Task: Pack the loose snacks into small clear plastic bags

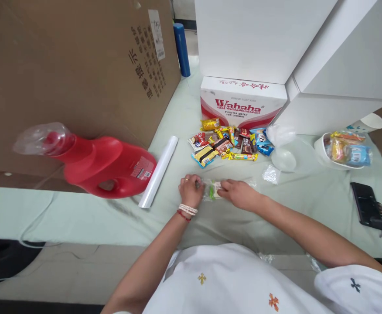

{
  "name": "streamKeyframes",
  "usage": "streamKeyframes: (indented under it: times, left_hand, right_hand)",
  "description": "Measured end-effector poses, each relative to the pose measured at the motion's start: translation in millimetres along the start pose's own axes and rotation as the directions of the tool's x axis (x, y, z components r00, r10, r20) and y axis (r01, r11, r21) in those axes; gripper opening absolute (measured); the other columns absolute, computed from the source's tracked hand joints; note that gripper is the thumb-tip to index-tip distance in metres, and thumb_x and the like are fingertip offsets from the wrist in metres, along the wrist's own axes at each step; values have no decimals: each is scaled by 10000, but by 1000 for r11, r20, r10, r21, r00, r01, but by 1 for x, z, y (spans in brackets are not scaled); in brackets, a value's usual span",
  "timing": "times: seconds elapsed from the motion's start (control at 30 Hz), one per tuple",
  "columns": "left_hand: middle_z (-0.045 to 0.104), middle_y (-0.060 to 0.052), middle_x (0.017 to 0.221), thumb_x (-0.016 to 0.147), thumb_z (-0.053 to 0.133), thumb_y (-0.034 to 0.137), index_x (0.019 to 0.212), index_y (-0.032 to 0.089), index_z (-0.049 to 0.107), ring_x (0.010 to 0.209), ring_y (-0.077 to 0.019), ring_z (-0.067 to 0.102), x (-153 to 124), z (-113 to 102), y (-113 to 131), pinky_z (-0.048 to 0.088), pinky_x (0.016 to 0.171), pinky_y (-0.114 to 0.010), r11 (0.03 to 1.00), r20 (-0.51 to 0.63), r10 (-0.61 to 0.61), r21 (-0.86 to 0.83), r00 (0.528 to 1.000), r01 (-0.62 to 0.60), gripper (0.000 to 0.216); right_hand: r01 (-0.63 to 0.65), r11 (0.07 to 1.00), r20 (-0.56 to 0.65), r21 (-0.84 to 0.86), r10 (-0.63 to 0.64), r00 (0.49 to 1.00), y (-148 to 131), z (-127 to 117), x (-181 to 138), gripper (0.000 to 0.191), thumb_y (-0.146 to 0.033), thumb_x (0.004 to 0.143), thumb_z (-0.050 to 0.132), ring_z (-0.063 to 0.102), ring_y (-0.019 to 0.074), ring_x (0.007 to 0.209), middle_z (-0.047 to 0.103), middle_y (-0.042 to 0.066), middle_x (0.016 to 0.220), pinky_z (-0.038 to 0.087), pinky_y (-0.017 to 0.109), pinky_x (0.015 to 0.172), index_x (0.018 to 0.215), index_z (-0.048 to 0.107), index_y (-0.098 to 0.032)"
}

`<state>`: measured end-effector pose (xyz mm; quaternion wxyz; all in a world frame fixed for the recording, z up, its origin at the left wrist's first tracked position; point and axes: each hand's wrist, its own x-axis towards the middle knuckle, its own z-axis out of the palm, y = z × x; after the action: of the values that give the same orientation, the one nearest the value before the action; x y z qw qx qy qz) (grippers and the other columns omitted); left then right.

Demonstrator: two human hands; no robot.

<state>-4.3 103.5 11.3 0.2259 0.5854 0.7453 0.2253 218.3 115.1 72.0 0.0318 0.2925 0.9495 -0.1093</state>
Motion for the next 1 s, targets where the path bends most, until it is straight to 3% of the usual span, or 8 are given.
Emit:
streamKeyframes:
  times: [0.17, 0.33, 0.47, 0.57, 0.7, 0.87, 0.93, 1.0]
  left_hand:
    - [709, -36, 939, 797, 512, 183, 795, 218, 575, 893, -198, 633, -7, -25, -33, 469, 843, -320, 938, 98, 170, -321, 981, -130, 72]
    - [706, -8, 963, 928, 497, 380, 1009, 232, 519, 710, -152, 668, -8, -39, -34, 488, 718, -288, 904, 133, -23, -420, 991, 78, 170]
    - [681, -65, 933, 964, 422, 543, 1038, 217, 581, 812, -222, 650, 0, -32, -16, 501, 773, -359, 946, 37, -155, -281, 987, 159, 370]
    - [651, -98, 926, 763, 720, 495, 812, 207, 656, 1007, -295, 596, 2, -31, -8, 474, 910, -415, 998, 88, 22, -65, 996, -17, 300]
    - [621, -32, 788, 731, 687, 293, 724, 205, 623, 832, -220, 608, -10, -38, -3, 490, 799, -343, 988, 205, 121, -115, 971, -99, 109]
    - [597, 40, 660, 805, 638, 327, 819, 207, 588, 532, -146, 596, -31, -14, 27, 480, 556, -270, 850, 352, -20, -486, 936, 201, 131]
    - [626, 15, 676, 857, 582, 287, 864, 192, 635, 568, -151, 621, -38, 4, 41, 507, 592, -277, 844, 334, 10, -508, 943, 171, 109]
    - [668, -33, 775, 900, 514, 223, 931, 175, 692, 667, -161, 644, -44, 18, 48, 533, 679, -294, 894, 230, 117, -449, 966, -1, 187]
  right_hand:
    - [28, 999, -75, 47, -25, 997, 0, 28, -18, 340, -158, 1035, 447, 519, 233, 975, 622, 104, 1094, 440, 323, 841, 1323, 626, -182]
    - [39, 990, -221, 135, -8, 975, 3, 45, -25, 425, -104, 1020, 404, 496, 242, 993, 629, 130, 1162, 473, 364, 911, 1391, 603, -161]
    - [46, 991, -262, 126, -11, 965, 1, 50, -26, 431, -100, 1005, 435, 492, 252, 990, 639, 145, 1166, 495, 384, 912, 1390, 621, -154]
    - [44, 989, -280, 142, -3, 960, 1, 52, -28, 449, -90, 994, 461, 496, 250, 1005, 643, 149, 1175, 503, 387, 923, 1406, 622, -165]
    - [12, 984, -292, 179, 42, 955, 1, 56, -31, 479, -88, 983, 493, 509, 241, 1008, 644, 130, 1216, 504, 391, 925, 1422, 623, -229]
    - [5, 971, -336, 238, 77, 939, -4, 62, -28, 473, -78, 978, 497, 530, 252, 1049, 656, 123, 1233, 513, 419, 922, 1384, 657, -261]
    - [22, 959, -371, 283, 88, 925, -7, 61, -29, 458, -73, 979, 477, 548, 250, 1066, 665, 121, 1233, 522, 424, 928, 1346, 680, -257]
    - [62, 927, -411, 371, 104, 906, -7, 58, -35, 423, -93, 986, 461, 571, 246, 1097, 674, 114, 1236, 527, 431, 955, 1297, 700, -252]
